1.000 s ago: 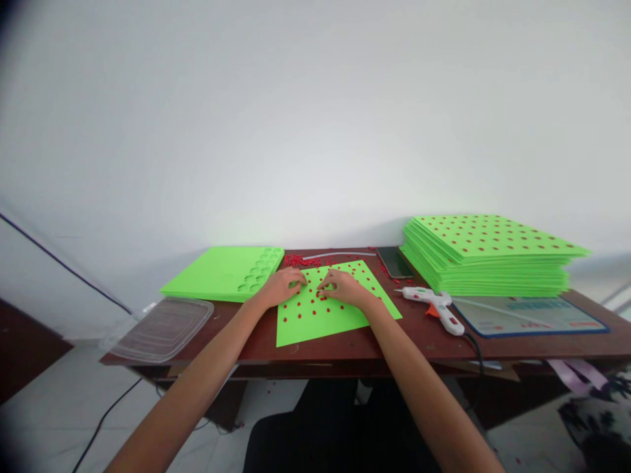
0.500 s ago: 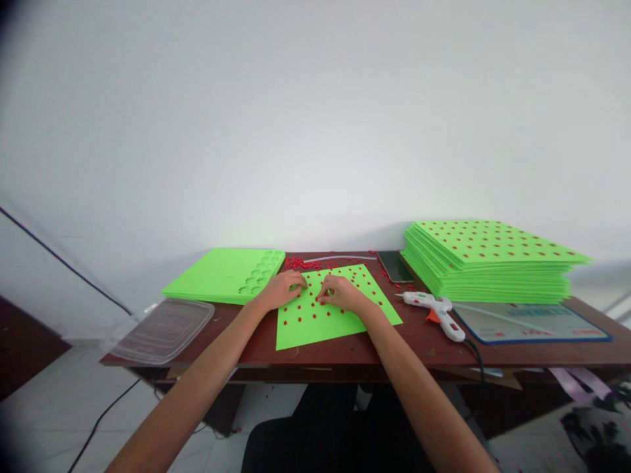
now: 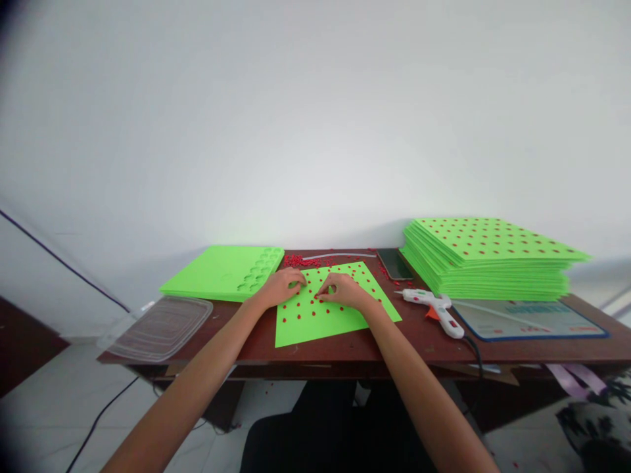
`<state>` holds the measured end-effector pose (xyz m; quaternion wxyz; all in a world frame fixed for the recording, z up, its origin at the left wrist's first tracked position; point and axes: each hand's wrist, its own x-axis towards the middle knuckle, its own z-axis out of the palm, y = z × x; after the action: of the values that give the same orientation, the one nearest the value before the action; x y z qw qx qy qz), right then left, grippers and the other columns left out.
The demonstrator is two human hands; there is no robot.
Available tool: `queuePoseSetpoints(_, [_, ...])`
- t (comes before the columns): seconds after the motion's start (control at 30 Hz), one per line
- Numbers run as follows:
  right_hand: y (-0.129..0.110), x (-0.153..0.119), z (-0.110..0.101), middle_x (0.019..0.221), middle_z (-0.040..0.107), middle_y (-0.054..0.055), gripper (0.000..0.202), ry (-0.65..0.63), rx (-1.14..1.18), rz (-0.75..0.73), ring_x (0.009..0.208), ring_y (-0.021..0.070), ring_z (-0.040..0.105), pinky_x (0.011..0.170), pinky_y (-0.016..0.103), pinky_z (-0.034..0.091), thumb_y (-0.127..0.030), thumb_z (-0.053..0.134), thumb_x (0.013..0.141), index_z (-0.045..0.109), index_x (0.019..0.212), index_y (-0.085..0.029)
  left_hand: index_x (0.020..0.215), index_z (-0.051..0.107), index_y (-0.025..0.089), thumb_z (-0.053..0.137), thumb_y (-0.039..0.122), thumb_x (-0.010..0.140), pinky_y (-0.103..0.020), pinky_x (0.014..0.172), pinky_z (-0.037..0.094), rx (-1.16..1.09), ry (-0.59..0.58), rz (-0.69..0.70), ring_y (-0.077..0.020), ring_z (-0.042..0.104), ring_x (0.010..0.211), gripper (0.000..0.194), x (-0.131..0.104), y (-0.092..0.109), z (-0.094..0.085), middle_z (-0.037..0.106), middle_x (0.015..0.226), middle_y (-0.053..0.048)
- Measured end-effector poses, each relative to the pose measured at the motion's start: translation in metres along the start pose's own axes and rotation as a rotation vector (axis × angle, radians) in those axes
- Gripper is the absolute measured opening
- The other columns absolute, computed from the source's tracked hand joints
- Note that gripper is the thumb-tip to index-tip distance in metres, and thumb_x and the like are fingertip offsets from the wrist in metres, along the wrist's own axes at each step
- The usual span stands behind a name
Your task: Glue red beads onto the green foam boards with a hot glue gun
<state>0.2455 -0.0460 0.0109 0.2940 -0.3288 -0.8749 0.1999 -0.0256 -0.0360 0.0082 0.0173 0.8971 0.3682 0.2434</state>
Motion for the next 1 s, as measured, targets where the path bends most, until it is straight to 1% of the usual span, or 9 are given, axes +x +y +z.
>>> queuePoseSetpoints(0.2, [-0.003, 0.001, 0.007, 0.082, 0.071, 0.003, 0.008, -0.004, -0.023, 0.025, 0.073, 0.0150, 0.061, 0.068, 0.026, 0.045, -0.026, 0.080, 0.080, 0.081, 0.087, -0.022, 0.095, 0.075, 0.023, 0.057, 0.011, 0.087, -0.036, 0.103, 0.050, 0.004, 0.003, 0.001, -0.0196, 0.065, 0.105, 0.023, 0.000, -0.002, 0.002, 0.073, 0.105, -0.002])
queuePoseSetpoints(0.33, [-0.003, 0.002, 0.001, 0.081, 0.070, 0.003, 0.006, 0.025, 0.002, 0.013, 0.072, 0.0155, 0.061, 0.068, 0.027, 0.047, -0.024, 0.077, 0.080, 0.078, 0.085, -0.020, 0.096, 0.075, 0.023, 0.057, 0.012, 0.087, -0.036, 0.101, 0.050, 0.006, 0.005, 0.004, -0.0201, 0.065, 0.106, 0.023, -0.001, -0.002, 0.002, 0.073, 0.105, -0.002])
queuePoseSetpoints(0.43, [-0.014, 0.000, -0.009, 0.085, 0.071, 0.004, 0.007, 0.124, 0.042, -0.011, 0.077, 0.0169, 0.062, 0.074, 0.029, 0.049, -0.026, 0.074, 0.083, 0.076, 0.086, -0.021, 0.096, 0.076, 0.023, 0.058, 0.012, 0.087, -0.036, 0.099, 0.051, 0.006, 0.005, -0.004, -0.0204, 0.065, 0.105, 0.023, -0.001, -0.001, 0.001, 0.073, 0.104, -0.003])
queuePoseSetpoints(0.5, [-0.032, -0.004, -0.011, 0.087, 0.071, 0.004, 0.009, 0.206, 0.070, -0.024, 0.078, 0.0172, 0.062, 0.076, 0.030, 0.050, -0.028, 0.072, 0.085, 0.075, 0.089, -0.022, 0.096, 0.076, 0.023, 0.058, 0.012, 0.087, -0.036, 0.098, 0.051, -0.003, 0.006, -0.014, -0.0201, 0.065, 0.104, 0.023, -0.001, -0.001, 0.000, 0.073, 0.104, -0.003])
queuePoseSetpoints(0.57, [-0.057, -0.010, -0.003, 0.089, 0.070, 0.004, 0.010, 0.241, 0.101, -0.043, 0.078, 0.0170, 0.061, 0.077, 0.031, 0.050, -0.029, 0.071, 0.087, 0.075, 0.092, -0.022, 0.096, 0.075, 0.023, 0.058, 0.013, 0.087, -0.035, 0.098, 0.052, -0.016, 0.008, -0.014, -0.0192, 0.065, 0.103, 0.022, -0.001, -0.001, 0.001, 0.073, 0.103, -0.002])
queuePoseSetpoints(0.67, [-0.095, -0.020, 0.023, 0.091, 0.069, 0.004, 0.008, 0.151, 0.134, -0.095, 0.082, 0.0175, 0.063, 0.078, 0.030, 0.050, -0.028, 0.072, 0.088, 0.075, 0.094, -0.024, 0.093, 0.076, 0.023, 0.057, 0.013, 0.087, -0.034, 0.099, 0.051, -0.023, 0.012, 0.007, -0.0183, 0.066, 0.102, 0.022, 0.000, -0.003, 0.003, 0.073, 0.102, -0.002])
queuePoseSetpoints(0.73, [-0.111, -0.024, 0.042, 0.092, 0.068, 0.003, 0.005, 0.101, 0.097, -0.128, 0.086, 0.0180, 0.064, 0.082, 0.031, 0.049, -0.025, 0.074, 0.087, 0.076, 0.092, -0.025, 0.093, 0.077, 0.023, 0.057, 0.013, 0.088, -0.035, 0.101, 0.050, -0.018, 0.020, 0.018, -0.0187, 0.066, 0.103, 0.023, 0.000, -0.004, 0.005, 0.074, 0.103, -0.003])
queuePoseSetpoints(0.83, [-0.116, -0.025, 0.060, 0.092, 0.067, 0.003, 0.005, 0.080, 0.017, -0.129, 0.089, 0.0191, 0.064, 0.085, 0.033, 0.047, -0.024, 0.077, 0.085, 0.075, 0.090, -0.024, 0.094, 0.077, 0.023, 0.058, 0.015, 0.088, -0.036, 0.103, 0.050, -0.013, 0.019, 0.017, -0.0194, 0.065, 0.104, 0.022, 0.001, -0.005, 0.006, 0.074, 0.104, -0.002])
queuePoseSetpoints(1.0, [-0.108, -0.026, 0.066, 0.094, 0.067, 0.003, 0.005, 0.055, -0.036, -0.117, 0.090, 0.0193, 0.064, 0.086, 0.033, 0.044, -0.024, 0.077, 0.085, 0.075, 0.089, -0.023, 0.094, 0.078, 0.024, 0.059, 0.017, 0.089, -0.036, 0.102, 0.050, -0.014, 0.019, -0.001, -0.0195, 0.065, 0.103, 0.021, 0.000, -0.006, 0.006, 0.074, 0.105, -0.002])
